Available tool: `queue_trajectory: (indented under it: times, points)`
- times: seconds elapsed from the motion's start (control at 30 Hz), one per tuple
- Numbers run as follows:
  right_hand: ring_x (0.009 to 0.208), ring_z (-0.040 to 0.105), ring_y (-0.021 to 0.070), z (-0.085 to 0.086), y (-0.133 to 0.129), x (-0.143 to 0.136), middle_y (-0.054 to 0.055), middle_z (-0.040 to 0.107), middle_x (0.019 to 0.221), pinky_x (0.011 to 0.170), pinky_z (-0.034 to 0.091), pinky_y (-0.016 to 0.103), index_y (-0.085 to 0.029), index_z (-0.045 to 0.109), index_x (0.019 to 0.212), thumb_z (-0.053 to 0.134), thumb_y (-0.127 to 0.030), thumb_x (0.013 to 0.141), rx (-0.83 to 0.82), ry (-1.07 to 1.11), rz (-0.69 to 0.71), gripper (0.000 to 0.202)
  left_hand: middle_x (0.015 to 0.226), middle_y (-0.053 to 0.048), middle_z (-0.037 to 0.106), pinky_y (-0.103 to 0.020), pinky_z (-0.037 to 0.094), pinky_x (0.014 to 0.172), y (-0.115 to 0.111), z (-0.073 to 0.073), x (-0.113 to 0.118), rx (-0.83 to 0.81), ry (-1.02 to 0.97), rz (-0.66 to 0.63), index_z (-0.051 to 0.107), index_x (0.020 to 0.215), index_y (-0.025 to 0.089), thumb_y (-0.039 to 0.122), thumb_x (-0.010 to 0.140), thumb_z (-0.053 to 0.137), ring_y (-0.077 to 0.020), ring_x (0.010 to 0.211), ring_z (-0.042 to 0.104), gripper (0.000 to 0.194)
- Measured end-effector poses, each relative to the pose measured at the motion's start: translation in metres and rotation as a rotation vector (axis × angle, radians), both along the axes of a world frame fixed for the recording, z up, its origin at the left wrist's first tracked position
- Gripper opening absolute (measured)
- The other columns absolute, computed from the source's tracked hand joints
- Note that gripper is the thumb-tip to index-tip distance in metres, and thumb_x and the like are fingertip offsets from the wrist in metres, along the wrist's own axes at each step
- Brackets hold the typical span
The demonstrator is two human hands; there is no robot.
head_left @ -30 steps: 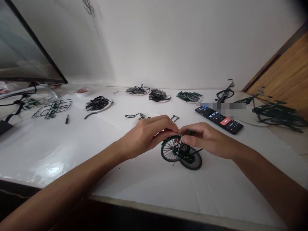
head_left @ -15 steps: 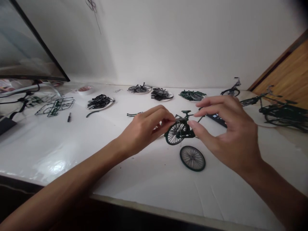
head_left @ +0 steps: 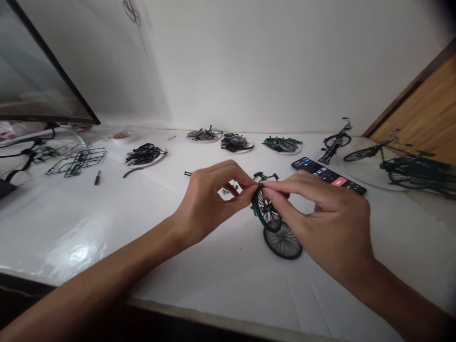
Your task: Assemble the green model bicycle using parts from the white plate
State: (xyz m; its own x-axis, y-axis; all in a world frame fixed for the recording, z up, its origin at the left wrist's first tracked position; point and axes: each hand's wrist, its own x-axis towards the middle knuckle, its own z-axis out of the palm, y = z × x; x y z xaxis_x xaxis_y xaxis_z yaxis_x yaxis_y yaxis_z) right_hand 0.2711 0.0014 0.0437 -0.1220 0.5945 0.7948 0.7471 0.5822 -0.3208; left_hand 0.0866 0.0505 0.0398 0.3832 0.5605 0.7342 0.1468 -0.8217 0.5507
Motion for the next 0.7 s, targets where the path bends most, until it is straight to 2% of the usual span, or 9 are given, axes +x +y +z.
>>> queue_trajectory:
  times: [0.23, 0.4, 0.5, 0.7]
  points:
    - [0.073, 0.065, 0.0130, -0.0017, -0.0002, 0.0002, 0.000, 0.072, 0.078, 0.068, 0.049, 0.028, -0.019, 0.072, 0.088, 0.068, -0.011, 0.087, -0.102, 0.046, 0.053, 0.009, 0.085, -0.003, 0.070, -0.021, 0.058, 0.063, -0.0037, 0.0033, -0.0002, 0.116, 0.075, 0.040, 0.069, 0.088, 0.016, 0.008, 0.089, 0.066, -0.0106, 0.073, 0.065, 0.008]
    - [0.075, 0.065, 0.0120, -0.0026, 0.0000, 0.0021, 0.000, 0.070, 0.080, 0.067, 0.049, 0.026, -0.019, 0.073, 0.091, 0.068, -0.009, 0.087, -0.191, 0.076, 0.099, 0.012, 0.085, -0.004, 0.070, -0.020, 0.056, 0.063, -0.0016, 0.0014, 0.0001, 0.205, 0.088, 0.049, 0.068, 0.088, 0.014, 0.008, 0.090, 0.066, -0.0099, 0.073, 0.065, 0.006]
    - [0.077, 0.063, 0.0125, -0.0016, -0.0010, 0.0016, 0.000, 0.069, 0.080, 0.070, 0.049, 0.027, -0.019, 0.073, 0.091, 0.067, -0.010, 0.088, -0.174, 0.089, 0.097, 0.011, 0.085, -0.005, 0.071, -0.021, 0.057, 0.062, -0.0015, 0.0009, 0.0003, 0.202, 0.048, 0.041, 0.069, 0.089, 0.014, 0.010, 0.090, 0.066, -0.0109, 0.073, 0.066, 0.005]
    - [0.081, 0.063, 0.0141, -0.0038, -0.0009, 0.0005, -0.001, 0.065, 0.077, 0.079, 0.050, 0.030, -0.019, 0.068, 0.108, 0.069, -0.012, 0.087, -0.122, 0.110, 0.065, 0.022, 0.089, -0.005, 0.072, -0.022, 0.061, 0.065, 0.0001, -0.0008, 0.0013, 0.147, -0.027, 0.006, 0.070, 0.091, 0.014, 0.008, 0.088, 0.069, -0.0118, 0.078, 0.068, 0.007]
